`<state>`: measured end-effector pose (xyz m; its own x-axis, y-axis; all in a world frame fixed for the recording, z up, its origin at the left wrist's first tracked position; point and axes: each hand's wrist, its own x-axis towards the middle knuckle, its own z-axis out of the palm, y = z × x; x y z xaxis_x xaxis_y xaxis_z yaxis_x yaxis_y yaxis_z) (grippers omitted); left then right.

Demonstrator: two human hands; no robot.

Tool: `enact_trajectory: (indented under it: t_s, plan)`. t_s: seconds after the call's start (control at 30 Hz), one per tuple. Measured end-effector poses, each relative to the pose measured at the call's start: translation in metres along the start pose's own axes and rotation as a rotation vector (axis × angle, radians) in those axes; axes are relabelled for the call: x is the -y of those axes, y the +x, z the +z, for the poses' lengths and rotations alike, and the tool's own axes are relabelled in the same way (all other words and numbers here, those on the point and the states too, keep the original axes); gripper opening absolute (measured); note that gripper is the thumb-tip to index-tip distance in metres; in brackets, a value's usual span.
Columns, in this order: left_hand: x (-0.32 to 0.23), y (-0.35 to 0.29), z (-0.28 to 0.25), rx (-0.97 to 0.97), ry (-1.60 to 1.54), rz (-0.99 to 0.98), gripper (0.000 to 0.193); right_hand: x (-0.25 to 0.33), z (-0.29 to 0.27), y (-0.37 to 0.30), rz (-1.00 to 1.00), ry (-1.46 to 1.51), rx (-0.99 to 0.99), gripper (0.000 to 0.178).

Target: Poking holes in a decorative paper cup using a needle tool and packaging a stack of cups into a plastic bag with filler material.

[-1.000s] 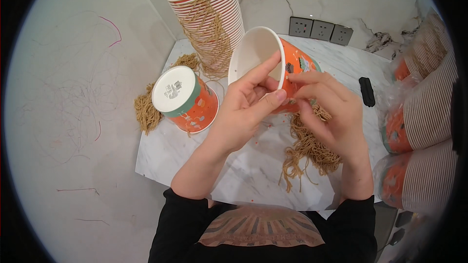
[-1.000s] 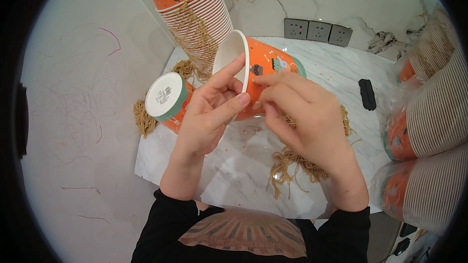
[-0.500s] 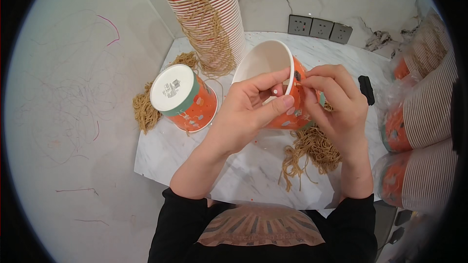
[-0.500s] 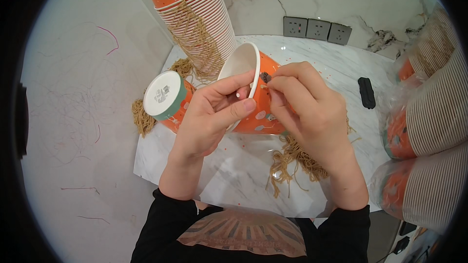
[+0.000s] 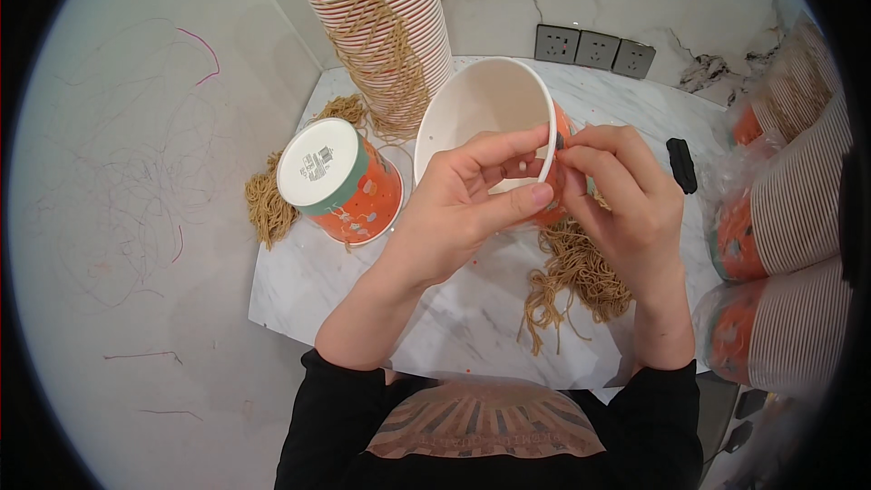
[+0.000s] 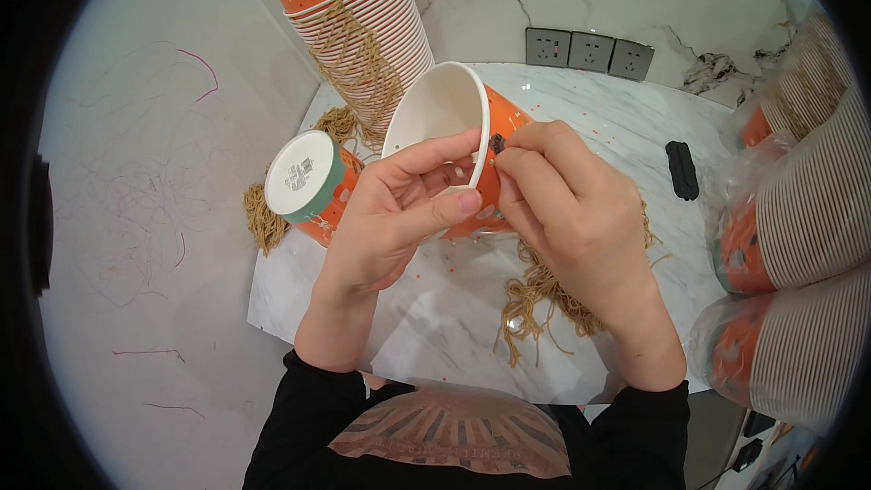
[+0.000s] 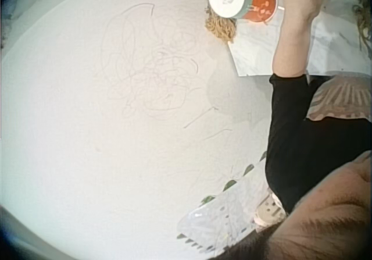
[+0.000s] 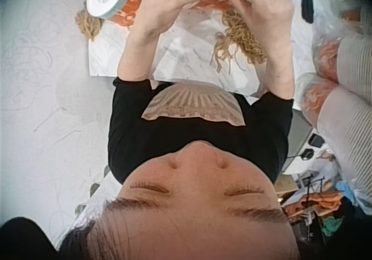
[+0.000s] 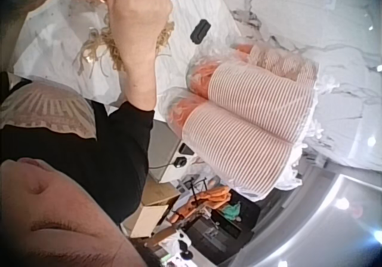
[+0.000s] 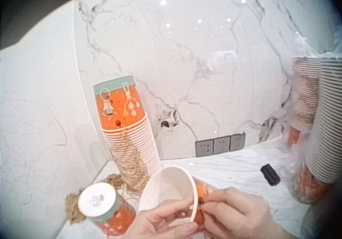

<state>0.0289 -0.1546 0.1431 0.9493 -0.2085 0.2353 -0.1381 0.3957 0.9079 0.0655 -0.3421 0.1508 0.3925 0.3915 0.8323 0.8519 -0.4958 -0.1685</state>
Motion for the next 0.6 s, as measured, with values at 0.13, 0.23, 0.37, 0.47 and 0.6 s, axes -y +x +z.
enact_trajectory:
  t_s: [0.13,0.23,0.37,0.47,0.6]
  plan:
    - [-0.003,0.007,-0.006,-0.082,-0.139,-0.198,0.038,-0.002,0.002,-0.001,-0.01,0.021,-0.019,0.021]
    - [0.004,0.009,-0.009,-0.042,-0.142,-0.147,0.033,0.0,0.001,0.0,0.014,0.044,-0.019,0.02]
    - [0.007,0.009,-0.012,-0.037,-0.15,-0.162,0.031,0.002,0.001,0.002,0.004,0.041,-0.006,0.019]
    - [0.011,0.011,-0.012,-0.042,-0.149,-0.162,0.028,0.004,-0.002,0.0,0.026,0.026,0.011,0.018]
    - [0.012,0.011,-0.013,-0.051,-0.115,-0.145,0.023,0.004,-0.002,-0.001,0.031,0.035,0.018,0.019]
